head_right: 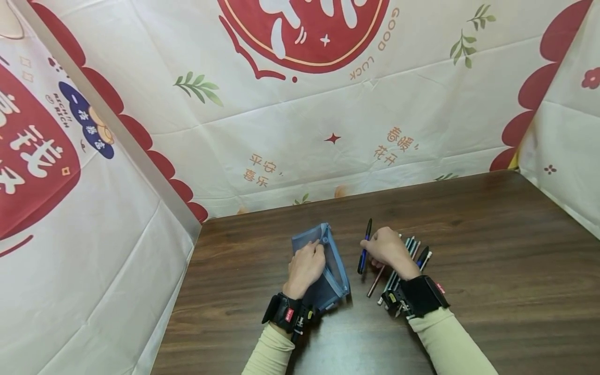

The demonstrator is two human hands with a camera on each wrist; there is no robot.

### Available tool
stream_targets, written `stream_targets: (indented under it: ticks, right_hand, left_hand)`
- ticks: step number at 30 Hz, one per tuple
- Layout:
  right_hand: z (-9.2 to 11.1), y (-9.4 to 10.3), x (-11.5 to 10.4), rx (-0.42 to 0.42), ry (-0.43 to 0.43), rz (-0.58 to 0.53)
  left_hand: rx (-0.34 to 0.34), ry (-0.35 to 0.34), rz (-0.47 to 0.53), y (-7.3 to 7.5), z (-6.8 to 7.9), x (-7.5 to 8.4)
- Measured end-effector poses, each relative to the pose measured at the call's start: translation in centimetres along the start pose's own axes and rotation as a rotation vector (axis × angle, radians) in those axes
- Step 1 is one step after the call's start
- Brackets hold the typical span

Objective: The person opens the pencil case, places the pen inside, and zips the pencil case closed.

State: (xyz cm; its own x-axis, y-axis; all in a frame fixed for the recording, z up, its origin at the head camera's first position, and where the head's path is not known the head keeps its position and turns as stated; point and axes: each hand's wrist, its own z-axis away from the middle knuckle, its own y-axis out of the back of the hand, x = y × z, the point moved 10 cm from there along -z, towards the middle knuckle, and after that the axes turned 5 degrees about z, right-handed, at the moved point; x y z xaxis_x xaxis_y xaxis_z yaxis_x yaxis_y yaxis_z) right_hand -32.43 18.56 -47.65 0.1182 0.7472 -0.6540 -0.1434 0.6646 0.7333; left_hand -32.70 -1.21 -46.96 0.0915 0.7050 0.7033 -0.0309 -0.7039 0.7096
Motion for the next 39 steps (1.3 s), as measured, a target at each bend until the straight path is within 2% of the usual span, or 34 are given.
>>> stream_targets:
  ticks: [7, 13, 25, 39]
  right_hand:
    - [0.5, 0.7, -0.8, -0.003, 0.028, -0.002]
    - [0.8, 0.9, -1.2, 0.028, 0.059, -0.009]
    - [0.7, 0.4, -1.3, 0.008, 0.099, -0.054]
    - [0.4, -0.5, -1.9, -0.007, 0.109, -0.102]
  left_hand:
    - [-0.011, 0.004, 0.019, -0.1, -0.1, -0.2]
    - [-0.011, 0.001, 0.020, 0.0, 0.0, -0.3]
    - [-0.010, 0.029, 0.015, 0.0, 0.0, -0.5]
    - [-0.004, 0.016, 0.018, 0.1, 0.0, -0.1]
